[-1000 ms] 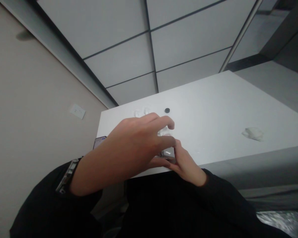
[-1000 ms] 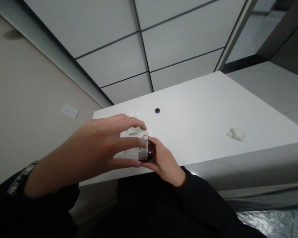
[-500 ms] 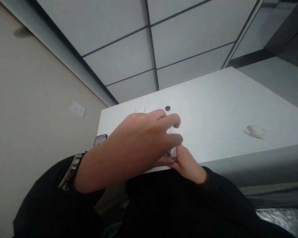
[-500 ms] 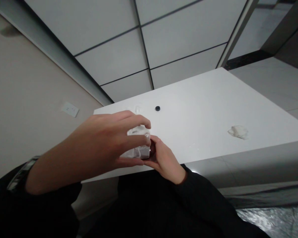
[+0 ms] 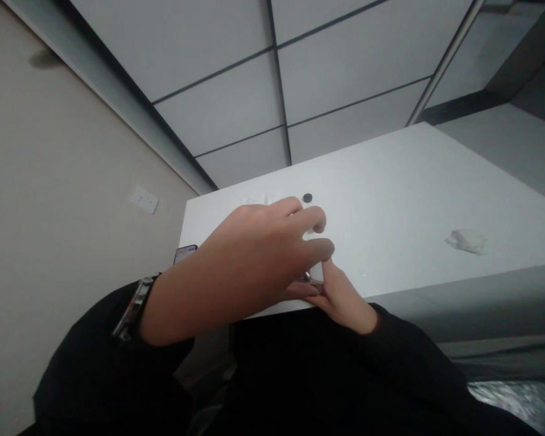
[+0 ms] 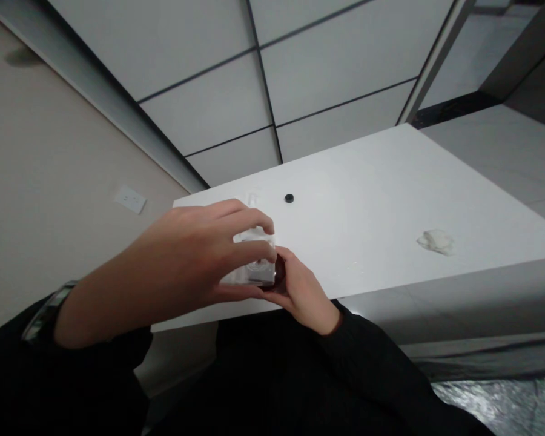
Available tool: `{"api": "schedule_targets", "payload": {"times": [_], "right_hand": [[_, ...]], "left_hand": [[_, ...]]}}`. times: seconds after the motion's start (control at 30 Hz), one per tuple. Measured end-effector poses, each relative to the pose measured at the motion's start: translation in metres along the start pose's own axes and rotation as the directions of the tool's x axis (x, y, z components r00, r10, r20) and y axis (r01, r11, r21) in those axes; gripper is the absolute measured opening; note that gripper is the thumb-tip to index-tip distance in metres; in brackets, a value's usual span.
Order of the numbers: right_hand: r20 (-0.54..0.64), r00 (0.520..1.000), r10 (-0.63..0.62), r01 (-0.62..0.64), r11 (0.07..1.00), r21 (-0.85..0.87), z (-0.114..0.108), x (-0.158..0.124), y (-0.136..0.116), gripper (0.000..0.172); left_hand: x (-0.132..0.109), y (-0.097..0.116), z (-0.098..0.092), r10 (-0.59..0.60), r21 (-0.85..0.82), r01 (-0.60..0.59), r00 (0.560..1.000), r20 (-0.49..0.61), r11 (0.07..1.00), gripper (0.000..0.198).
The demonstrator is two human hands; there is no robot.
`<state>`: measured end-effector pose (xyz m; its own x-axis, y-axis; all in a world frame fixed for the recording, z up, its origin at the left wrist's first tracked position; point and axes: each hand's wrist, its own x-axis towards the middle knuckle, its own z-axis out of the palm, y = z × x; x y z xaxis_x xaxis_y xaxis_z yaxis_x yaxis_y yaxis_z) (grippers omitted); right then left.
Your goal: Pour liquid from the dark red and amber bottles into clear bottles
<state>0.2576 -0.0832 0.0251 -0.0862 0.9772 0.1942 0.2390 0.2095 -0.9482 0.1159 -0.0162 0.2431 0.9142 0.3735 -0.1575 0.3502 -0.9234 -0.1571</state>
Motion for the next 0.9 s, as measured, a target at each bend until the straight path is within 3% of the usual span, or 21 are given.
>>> {"api": "schedule_targets", "payload": {"times": [0.17, 0.4, 0.53, 0.63, 0.77, 0.9], "right_hand": [[-0.013, 0.999, -0.044, 0.043, 0.997, -0.062, -0.001, -0.002, 0.007, 0.081], [0.024, 0.998, -0.05, 0.051, 0.997, -0.065, -0.001, -0.004, 0.012, 0.082], [0.023, 1.0, -0.009, 0.011, 0.997, -0.077, 0.0, -0.007, 0.017, 0.084], [0.015, 1.0, 0.007, -0.005, 0.995, -0.1, 0.0, -0.009, 0.024, 0.088], [0.0, 1.0, 0.001, -0.001, 0.993, -0.12, 0.001, -0.011, 0.029, 0.089], [-0.019, 1.0, 0.002, -0.004, 0.991, -0.13, 0.003, -0.014, 0.03, 0.086]], "left_hand": [[-0.019, -0.013, 0.019, -0.055, -0.13, 0.04, 0.992, -0.115, 0.991, 0.035], [-0.049, -0.026, 0.06, -0.17, -0.348, 0.081, 0.958, -0.232, 0.934, 0.051], [-0.068, -0.024, 0.084, -0.298, -0.473, 0.146, 0.918, -0.263, 0.869, 0.056], [-0.082, -0.024, 0.114, -0.438, -0.559, 0.22, 0.85, -0.293, 0.799, 0.066], [-0.088, -0.033, 0.168, -0.621, -0.66, 0.338, 0.743, -0.251, 0.671, 0.071], [-0.083, -0.053, 0.214, -0.64, -0.736, 0.325, 0.745, -0.187, 0.594, 0.063]]}}
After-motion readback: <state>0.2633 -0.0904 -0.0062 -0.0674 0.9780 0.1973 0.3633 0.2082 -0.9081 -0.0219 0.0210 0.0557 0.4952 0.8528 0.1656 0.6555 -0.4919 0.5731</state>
